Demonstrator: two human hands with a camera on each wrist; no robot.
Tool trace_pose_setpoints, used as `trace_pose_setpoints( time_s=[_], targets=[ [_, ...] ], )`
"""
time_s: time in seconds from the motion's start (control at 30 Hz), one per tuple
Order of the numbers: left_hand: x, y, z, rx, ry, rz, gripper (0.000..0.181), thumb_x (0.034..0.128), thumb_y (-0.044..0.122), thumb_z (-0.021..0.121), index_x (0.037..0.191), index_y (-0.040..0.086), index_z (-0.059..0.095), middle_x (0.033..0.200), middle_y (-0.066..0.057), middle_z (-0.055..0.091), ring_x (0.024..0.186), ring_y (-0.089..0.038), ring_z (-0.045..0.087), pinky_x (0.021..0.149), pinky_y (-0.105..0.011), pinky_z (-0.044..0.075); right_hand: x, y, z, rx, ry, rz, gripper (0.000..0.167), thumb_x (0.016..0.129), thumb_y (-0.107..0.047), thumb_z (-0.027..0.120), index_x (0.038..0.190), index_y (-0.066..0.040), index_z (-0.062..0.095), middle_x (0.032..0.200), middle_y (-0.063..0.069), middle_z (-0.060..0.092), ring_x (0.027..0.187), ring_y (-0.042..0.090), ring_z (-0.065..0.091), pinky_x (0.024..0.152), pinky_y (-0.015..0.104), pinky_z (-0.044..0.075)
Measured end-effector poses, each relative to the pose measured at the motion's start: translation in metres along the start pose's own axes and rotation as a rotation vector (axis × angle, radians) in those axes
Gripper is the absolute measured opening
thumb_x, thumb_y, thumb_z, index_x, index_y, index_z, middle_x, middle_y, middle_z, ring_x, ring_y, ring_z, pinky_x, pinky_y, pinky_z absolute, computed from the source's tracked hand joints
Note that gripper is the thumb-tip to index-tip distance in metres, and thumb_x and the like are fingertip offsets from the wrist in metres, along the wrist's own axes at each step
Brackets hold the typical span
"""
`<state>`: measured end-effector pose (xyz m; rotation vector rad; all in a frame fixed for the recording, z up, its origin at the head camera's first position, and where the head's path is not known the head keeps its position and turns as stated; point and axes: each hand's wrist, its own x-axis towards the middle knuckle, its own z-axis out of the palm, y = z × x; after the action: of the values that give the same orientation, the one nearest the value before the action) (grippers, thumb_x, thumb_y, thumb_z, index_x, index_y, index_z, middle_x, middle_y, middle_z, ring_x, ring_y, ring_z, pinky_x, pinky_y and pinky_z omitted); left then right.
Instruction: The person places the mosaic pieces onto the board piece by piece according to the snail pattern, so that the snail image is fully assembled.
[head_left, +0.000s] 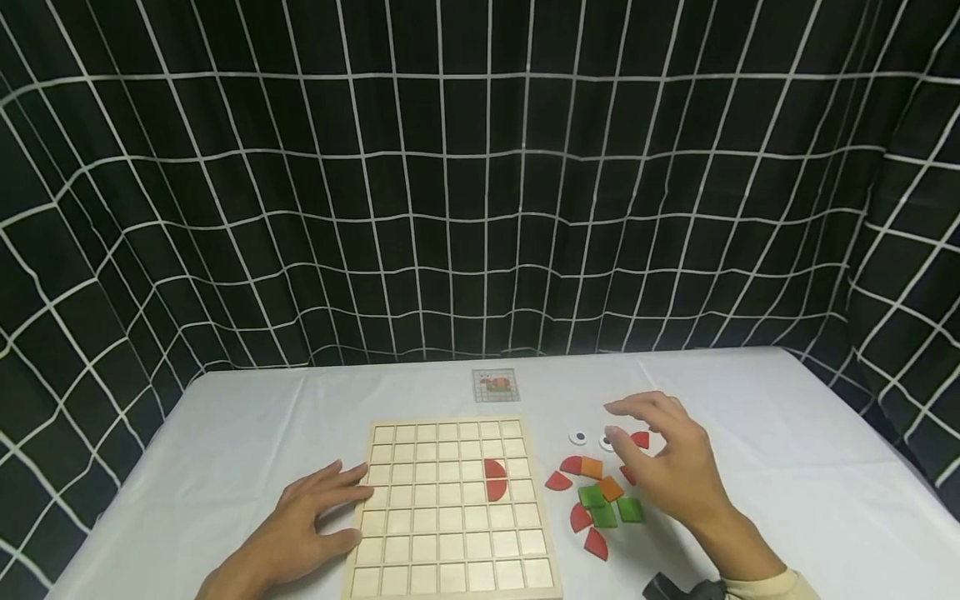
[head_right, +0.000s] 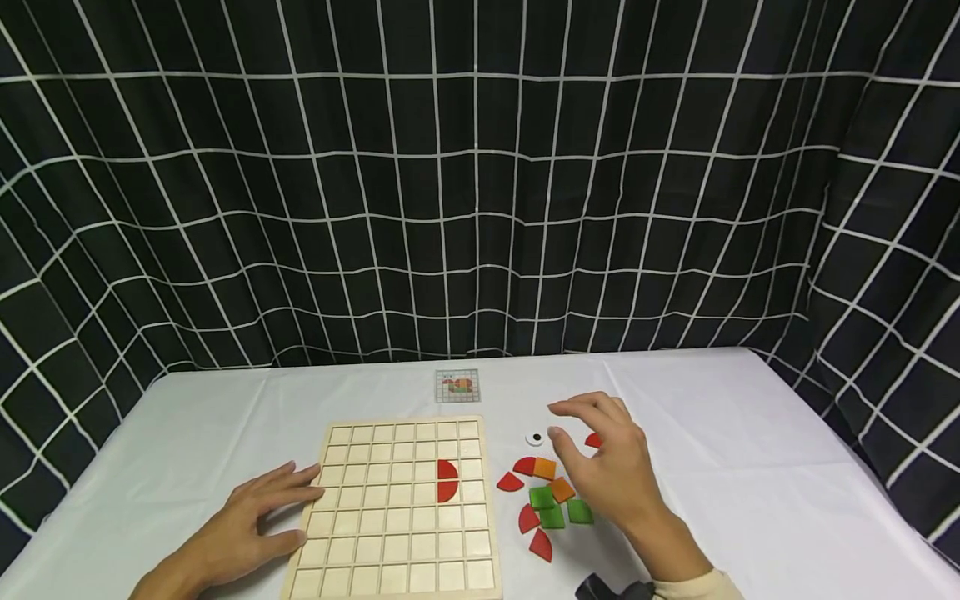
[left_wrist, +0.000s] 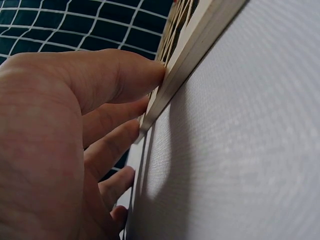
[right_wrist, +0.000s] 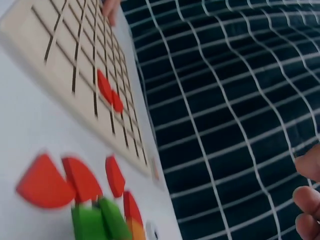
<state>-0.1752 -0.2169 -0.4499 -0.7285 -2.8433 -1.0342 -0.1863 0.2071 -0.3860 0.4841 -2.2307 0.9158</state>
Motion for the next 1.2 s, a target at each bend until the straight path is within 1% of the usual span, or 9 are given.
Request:
trace_pose_setpoints(
  time_s=[0.13, 0.23, 0.47, 0.6, 0.73, 0.83, 0.97, 1.03, 1.2],
  targets=[
    [0.001, 0.000, -0.001, -0.010, -0.015, -0.033, 0.042, 0.0802, 0.027, 0.072, 0.121, 0.019, 0.068, 0.142, 0.000, 0.049, 0.137, -0.036, 0.031, 0.108, -0.058, 0.016, -0.005, 0.012, -0.001, -0.023, -0.018, 0.042, 0.028, 0.077, 0.004, 0.073, 0.102, -0.007, 0.072, 0.099, -0.004, 0.065, 0.097, 0.014, 0.053, 0.074, 0.029, 0.040],
    [0.001, -0.002, 0.002, -0.019, -0.021, -0.040, 0.041, 0.0800, 0.027, 0.072, 0.120, 0.019, 0.068, 0.142, 0.000, 0.049, 0.137, -0.036, 0.031, 0.108, -0.059, 0.015, -0.010, 0.021, 0.004, -0.036, -0.050, 0.074, 0.027, 0.078, 0.002, 0.074, 0.103, -0.008, 0.072, 0.100, -0.004, 0.065, 0.096, 0.014, 0.053, 0.075, 0.032, 0.042],
    [0.000, -0.003, 0.008, -0.048, -0.033, -0.035, 0.041, 0.0801, 0.024, 0.073, 0.120, 0.017, 0.068, 0.142, 0.000, 0.049, 0.137, -0.036, 0.030, 0.108, -0.058, 0.014, -0.023, 0.040, 0.016, -0.053, -0.103, 0.084, 0.028, 0.075, -0.001, 0.077, 0.102, -0.009, 0.073, 0.098, -0.006, 0.066, 0.093, 0.013, 0.053, 0.074, 0.035, 0.048],
    [0.000, -0.002, 0.007, -0.047, -0.032, -0.028, 0.041, 0.0804, 0.025, 0.072, 0.120, 0.017, 0.068, 0.142, 0.000, 0.049, 0.137, -0.036, 0.030, 0.108, -0.059, 0.014, -0.028, 0.045, 0.022, -0.048, -0.177, 0.127, 0.026, 0.076, -0.004, 0.079, 0.101, -0.010, 0.073, 0.097, -0.007, 0.067, 0.091, 0.018, 0.054, 0.074, 0.041, 0.049],
    [-0.001, -0.001, 0.004, -0.027, -0.018, -0.018, 0.041, 0.0806, 0.025, 0.072, 0.121, 0.019, 0.068, 0.142, 0.001, 0.050, 0.137, -0.036, 0.031, 0.107, -0.059, 0.016, -0.032, 0.049, 0.027, -0.028, -0.271, 0.181, 0.024, 0.077, -0.011, 0.080, 0.101, -0.013, 0.073, 0.099, -0.008, 0.067, 0.090, 0.020, 0.052, 0.073, 0.040, 0.046],
    [-0.001, -0.001, 0.002, -0.019, -0.014, -0.011, 0.041, 0.0807, 0.024, 0.073, 0.121, 0.018, 0.068, 0.142, 0.000, 0.050, 0.137, -0.036, 0.031, 0.107, -0.058, 0.016, -0.034, 0.052, 0.031, -0.031, -0.321, 0.178, 0.025, 0.077, -0.013, 0.080, 0.100, -0.014, 0.074, 0.098, -0.009, 0.067, 0.088, 0.016, 0.050, 0.071, 0.036, 0.045],
    [-0.001, -0.002, 0.001, -0.014, -0.010, -0.006, 0.041, 0.0807, 0.025, 0.072, 0.121, 0.018, 0.068, 0.142, 0.001, 0.050, 0.137, -0.036, 0.031, 0.107, -0.058, 0.016, -0.033, 0.057, 0.034, -0.054, -0.320, 0.101, 0.024, 0.074, -0.009, 0.080, 0.096, -0.014, 0.075, 0.091, -0.012, 0.067, 0.079, 0.013, 0.046, 0.065, 0.031, 0.041],
    [0.000, -0.003, 0.001, -0.018, -0.007, -0.001, 0.041, 0.0806, 0.025, 0.072, 0.121, 0.017, 0.068, 0.142, 0.000, 0.050, 0.137, -0.037, 0.031, 0.107, -0.059, 0.016, -0.031, 0.058, 0.035, -0.065, -0.313, 0.083, 0.024, 0.072, -0.006, 0.080, 0.094, -0.014, 0.075, 0.089, -0.012, 0.067, 0.077, 0.013, 0.046, 0.064, 0.031, 0.040],
    [0.001, -0.003, 0.000, -0.022, 0.005, 0.013, 0.041, 0.0803, 0.024, 0.072, 0.120, 0.017, 0.068, 0.142, 0.000, 0.050, 0.136, -0.038, 0.032, 0.107, -0.059, 0.016, -0.026, 0.058, 0.034, -0.112, -0.329, 0.138, 0.023, 0.073, -0.003, 0.078, 0.094, -0.013, 0.076, 0.091, -0.009, 0.068, 0.082, 0.015, 0.050, 0.071, 0.037, 0.043]
  ],
)
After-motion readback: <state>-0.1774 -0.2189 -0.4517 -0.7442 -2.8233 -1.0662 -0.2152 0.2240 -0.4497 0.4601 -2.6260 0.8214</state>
